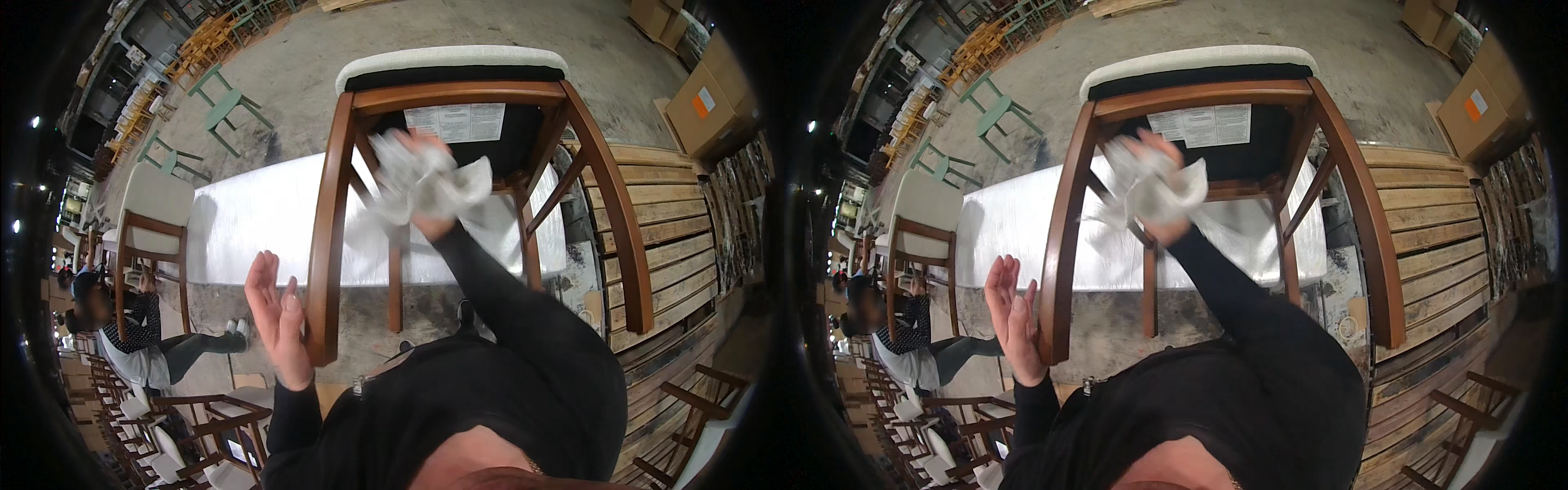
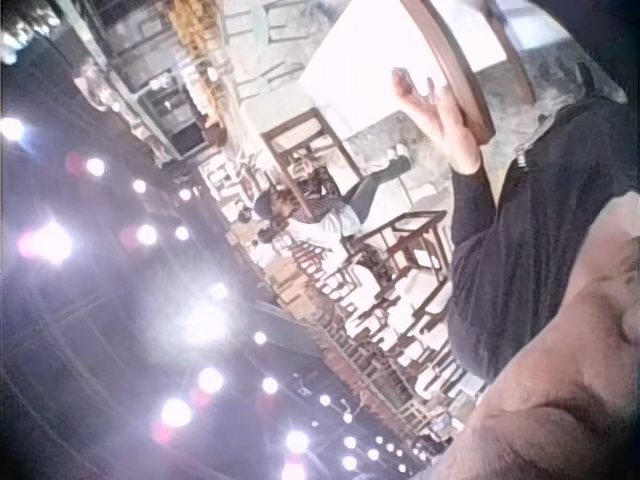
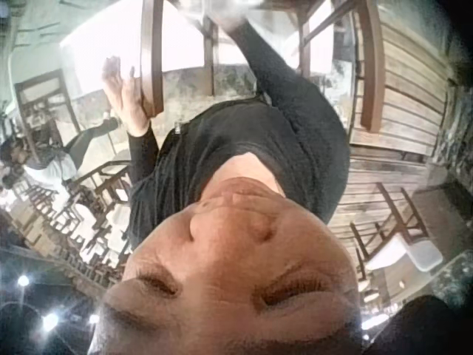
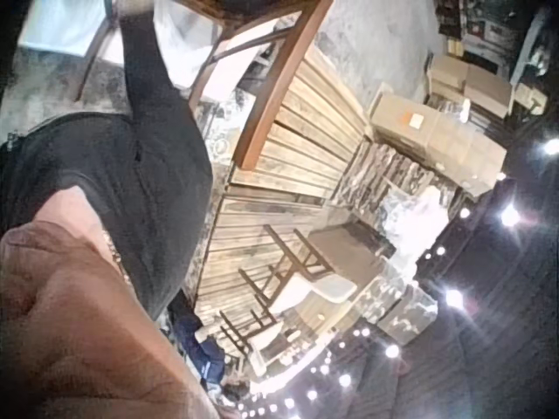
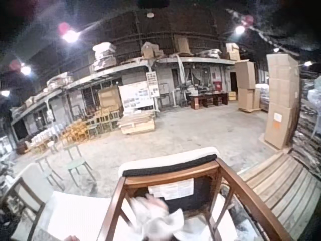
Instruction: The person wipes the wooden frame of a dining chair with a cloth, then places it on a wooden pallet. The person repeats this process with several chairs, wiping each frame and stacking them on the pallet.
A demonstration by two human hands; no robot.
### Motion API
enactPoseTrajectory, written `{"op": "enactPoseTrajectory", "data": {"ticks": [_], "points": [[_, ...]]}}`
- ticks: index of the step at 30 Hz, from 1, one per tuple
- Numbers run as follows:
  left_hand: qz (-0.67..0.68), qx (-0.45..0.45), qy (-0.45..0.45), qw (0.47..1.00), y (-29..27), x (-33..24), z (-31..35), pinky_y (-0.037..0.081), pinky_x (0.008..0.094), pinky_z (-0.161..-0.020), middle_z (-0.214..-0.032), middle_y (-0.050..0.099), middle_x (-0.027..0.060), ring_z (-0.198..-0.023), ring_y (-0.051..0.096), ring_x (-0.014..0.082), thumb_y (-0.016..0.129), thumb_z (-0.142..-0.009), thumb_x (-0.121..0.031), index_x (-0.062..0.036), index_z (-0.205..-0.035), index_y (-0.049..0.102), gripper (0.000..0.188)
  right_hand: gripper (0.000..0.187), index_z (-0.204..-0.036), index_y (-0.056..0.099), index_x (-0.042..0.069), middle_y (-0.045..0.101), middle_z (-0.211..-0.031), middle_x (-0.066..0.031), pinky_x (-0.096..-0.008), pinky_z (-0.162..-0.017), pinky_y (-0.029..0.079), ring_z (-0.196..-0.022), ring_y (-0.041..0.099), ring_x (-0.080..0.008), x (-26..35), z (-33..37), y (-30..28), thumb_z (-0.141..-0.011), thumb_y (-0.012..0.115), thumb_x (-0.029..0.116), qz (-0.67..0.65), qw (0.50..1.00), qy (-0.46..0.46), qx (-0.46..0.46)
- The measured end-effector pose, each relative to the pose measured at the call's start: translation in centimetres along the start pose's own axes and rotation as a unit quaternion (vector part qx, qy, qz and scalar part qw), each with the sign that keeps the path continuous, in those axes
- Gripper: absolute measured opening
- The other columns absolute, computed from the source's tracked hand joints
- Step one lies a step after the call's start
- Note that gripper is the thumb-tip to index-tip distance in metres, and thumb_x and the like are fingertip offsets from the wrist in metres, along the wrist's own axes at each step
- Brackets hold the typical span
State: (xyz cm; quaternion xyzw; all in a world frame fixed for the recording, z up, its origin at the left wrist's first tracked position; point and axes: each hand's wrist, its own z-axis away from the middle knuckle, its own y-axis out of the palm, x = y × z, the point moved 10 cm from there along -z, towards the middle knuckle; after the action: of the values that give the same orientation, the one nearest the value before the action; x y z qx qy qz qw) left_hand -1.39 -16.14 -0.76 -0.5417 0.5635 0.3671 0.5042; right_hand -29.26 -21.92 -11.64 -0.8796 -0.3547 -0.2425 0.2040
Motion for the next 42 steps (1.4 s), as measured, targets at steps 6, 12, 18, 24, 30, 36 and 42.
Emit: {"op": "enactPoseTrajectory", "data": {"ticks": [6,12,18,24,30,36,42], "points": [[0.006,-0.103,0.154,0.983,-1.8,-2.5,1.0,0.014,0.0500,-0.120,-0.159,0.028,0.0168,-0.150,0.020,0.0292,0.045,-0.098,-0.036,-0.0015,-0.153,0.027,0.067,0.073,-0.114,0.062,-0.002,0.053,-0.127,-0.0241,-0.0468,-0.104,0.038,-0.113,0.052,-0.0364,11.0,-9.1,7.9,-0.075,0.077,0.058,-0.131,0.961,0.027,0.241],[0.186,-0.050,0.211,0.958,-2.0,-2.9,2.6,0.031,0.0459,-0.114,-0.156,0.034,0.0177,-0.140,0.038,0.0300,0.044,-0.094,-0.064,-0.0002,-0.150,0.030,0.086,0.056,-0.125,0.055,0.000,0.063,-0.109,-0.0157,-0.0379,-0.097,0.042,-0.110,0.056,-0.0293,24.4,1.2,3.1,-0.093,0.063,0.045,-0.330,0.920,0.106,0.182],[0.135,-0.091,0.253,0.954,-5.0,-3.5,4.6,0.040,0.0409,-0.108,-0.136,0.047,0.0186,-0.126,0.048,0.0298,0.069,-0.093,-0.043,0.0046,-0.142,0.037,0.075,0.067,-0.122,0.062,-0.001,0.070,-0.099,-0.0168,-0.0271,-0.094,0.047,-0.097,0.065,-0.0187,30.5,1.5,6.0,-0.105,0.035,0.059,-0.309,0.823,0.292,0.378],[0.067,-0.137,0.271,0.950,-14.3,0.1,-5.6,0.052,0.0363,-0.096,-0.125,0.062,0.0149,-0.114,0.061,0.0238,0.066,-0.083,0.007,0.0008,-0.127,0.053,0.046,0.051,-0.116,0.069,0.001,0.072,-0.108,-0.0202,-0.0356,-0.085,0.056,-0.096,0.071,-0.0291,30.5,-5.7,-4.1,-0.083,0.076,0.039,-0.013,0.980,0.001,0.198],[-0.246,-0.127,0.178,0.944,-17.0,11.4,-17.5,0.040,0.0480,-0.109,-0.141,0.046,0.0301,-0.129,0.048,0.0409,0.078,-0.083,-0.014,-0.0020,-0.148,0.036,0.078,0.060,-0.103,0.069,-0.002,0.072,-0.097,-0.0229,-0.0458,-0.085,0.056,-0.095,0.070,-0.0388,14.5,-12.2,-25.7,-0.085,0.065,0.055,0.589,0.779,0.202,0.071],[-0.102,0.170,-0.163,0.967,-5.8,14.7,-12.3,0.049,0.0532,-0.097,-0.147,0.043,0.0273,-0.132,0.048,0.0402,0.052,-0.095,-0.064,0.0021,-0.152,0.031,0.090,0.054,-0.151,0.038,0.011,0.063,-0.118,-0.0248,-0.0607,-0.074,0.057,-0.098,0.070,-0.0429,3.0,-3.6,-29.5,-0.098,0.047,0.020,0.671,0.628,0.349,0.183],[0.183,0.286,-0.268,0.901,9.3,7.4,-0.7,0.052,0.0355,-0.067,-0.097,0.062,0.0099,-0.077,0.062,0.0202,0.062,-0.092,-0.023,-0.0041,-0.114,0.053,0.031,0.046,-0.142,0.048,0.012,0.068,-0.105,-0.0217,-0.0506,-0.072,0.060,-0.090,0.072,-0.0371,-0.6,-4.9,-31.6,-0.097,0.050,0.018,0.688,0.658,0.259,0.162]]}}
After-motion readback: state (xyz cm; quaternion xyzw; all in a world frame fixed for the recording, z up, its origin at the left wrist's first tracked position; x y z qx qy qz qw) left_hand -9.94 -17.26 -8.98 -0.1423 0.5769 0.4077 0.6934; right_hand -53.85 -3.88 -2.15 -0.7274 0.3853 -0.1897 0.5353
